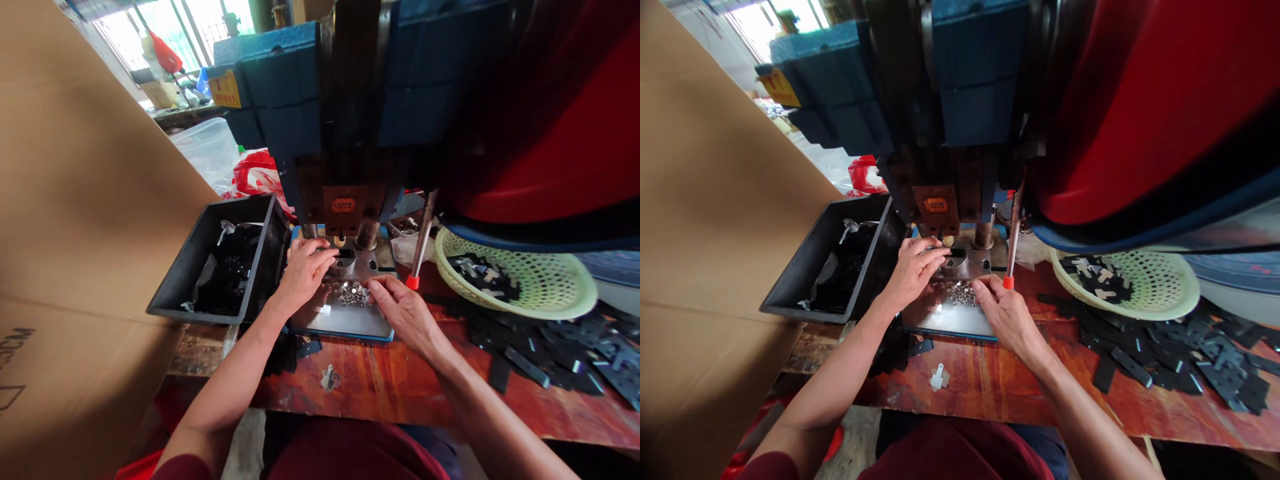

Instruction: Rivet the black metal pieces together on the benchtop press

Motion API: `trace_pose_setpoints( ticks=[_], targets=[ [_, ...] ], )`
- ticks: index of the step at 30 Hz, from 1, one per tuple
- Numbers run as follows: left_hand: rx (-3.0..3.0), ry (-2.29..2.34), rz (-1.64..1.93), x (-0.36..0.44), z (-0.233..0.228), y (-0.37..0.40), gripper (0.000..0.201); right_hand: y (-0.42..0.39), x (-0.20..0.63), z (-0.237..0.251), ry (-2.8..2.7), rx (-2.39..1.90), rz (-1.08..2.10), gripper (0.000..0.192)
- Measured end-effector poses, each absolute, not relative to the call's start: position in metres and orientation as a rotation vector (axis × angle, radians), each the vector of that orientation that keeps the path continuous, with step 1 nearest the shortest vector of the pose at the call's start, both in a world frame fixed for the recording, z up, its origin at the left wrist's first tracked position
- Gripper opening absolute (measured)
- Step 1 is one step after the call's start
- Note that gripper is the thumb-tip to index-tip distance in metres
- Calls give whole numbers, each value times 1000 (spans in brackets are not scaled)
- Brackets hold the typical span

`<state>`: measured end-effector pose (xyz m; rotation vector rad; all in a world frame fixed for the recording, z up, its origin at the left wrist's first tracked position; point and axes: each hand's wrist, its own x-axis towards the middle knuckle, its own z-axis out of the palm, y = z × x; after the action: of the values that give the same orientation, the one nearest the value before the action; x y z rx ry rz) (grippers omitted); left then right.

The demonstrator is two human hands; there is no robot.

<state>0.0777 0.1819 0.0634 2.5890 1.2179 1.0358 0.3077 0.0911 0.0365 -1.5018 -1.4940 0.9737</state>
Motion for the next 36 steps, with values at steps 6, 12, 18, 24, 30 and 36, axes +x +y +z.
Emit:
trace_pose_setpoints(
  ticks=[6, 12, 18, 24, 30, 36],
  targets=[
    [2546, 1221, 1074, 75, 65, 182, 24, 86, 315, 49, -1179, -1401, 937, 53],
    [2334, 1265, 1330, 70, 71, 152, 22, 76, 329, 81, -1224, -1365, 653, 43],
    [2128, 1328, 1305, 53, 64, 87, 15, 86, 332, 73, -1208, -1302, 805, 48],
    [1935, 1553, 1000, 10, 50, 33, 19, 133, 325, 48, -1437, -1297, 806, 46],
    [1905, 1910, 709, -19, 18, 7, 18, 190, 305, 59, -1995, -1254, 360, 35],
    [1947, 2047, 620, -16, -8, 3, 16, 184, 291, 64, -1792, -1387, 439, 29]
  ],
)
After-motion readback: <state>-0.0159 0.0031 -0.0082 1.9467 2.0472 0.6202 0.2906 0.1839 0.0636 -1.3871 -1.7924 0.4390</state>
